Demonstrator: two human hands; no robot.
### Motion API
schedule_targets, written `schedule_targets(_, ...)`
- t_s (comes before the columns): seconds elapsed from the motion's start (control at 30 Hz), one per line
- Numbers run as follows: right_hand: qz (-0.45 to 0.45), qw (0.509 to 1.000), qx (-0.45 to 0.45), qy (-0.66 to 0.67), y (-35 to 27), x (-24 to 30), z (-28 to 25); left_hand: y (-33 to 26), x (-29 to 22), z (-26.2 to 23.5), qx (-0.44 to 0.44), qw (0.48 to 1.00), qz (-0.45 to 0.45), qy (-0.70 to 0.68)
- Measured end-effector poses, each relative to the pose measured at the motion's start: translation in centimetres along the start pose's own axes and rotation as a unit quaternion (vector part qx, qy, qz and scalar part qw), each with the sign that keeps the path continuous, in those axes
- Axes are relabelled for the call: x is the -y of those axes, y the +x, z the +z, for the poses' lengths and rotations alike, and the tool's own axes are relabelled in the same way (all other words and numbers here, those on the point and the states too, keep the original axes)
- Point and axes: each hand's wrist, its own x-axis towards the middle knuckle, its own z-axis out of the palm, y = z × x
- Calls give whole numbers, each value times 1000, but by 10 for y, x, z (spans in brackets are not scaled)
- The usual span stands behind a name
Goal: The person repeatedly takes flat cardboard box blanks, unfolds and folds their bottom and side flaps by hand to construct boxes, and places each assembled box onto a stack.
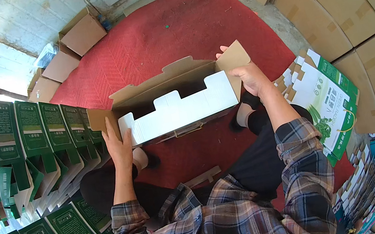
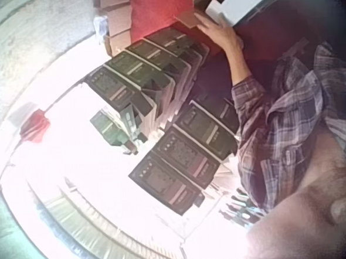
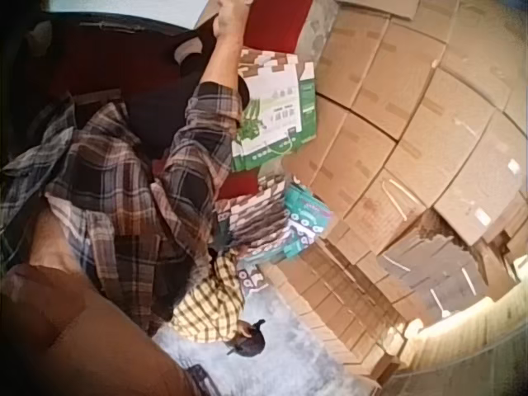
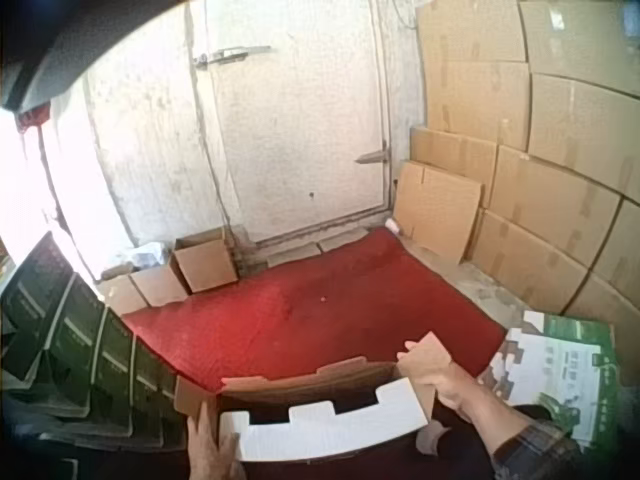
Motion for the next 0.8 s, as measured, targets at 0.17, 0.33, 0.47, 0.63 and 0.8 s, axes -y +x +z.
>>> schedule_targets(0.17,-139,969,-84,-186,-4,13,15,-5,-8,1,-6,999,10,51)
schedule_targets(0.33,-272,906,-64,-318,-9,18,28,-6,-10,-1,-1,999,7,39)
schedule_targets(0.47,-313,770,1,-556,-17,21,54,-8,-16,1,13,998,-1,67)
schedule_targets(0.63,-234,807,12,-542,-13,14,70,-9,-14,-1,29,999,8,39)
schedule_targets(0.8,-117,927,-6,-356,-5,-4,57,-3,-11,-2,18,973,222,55)
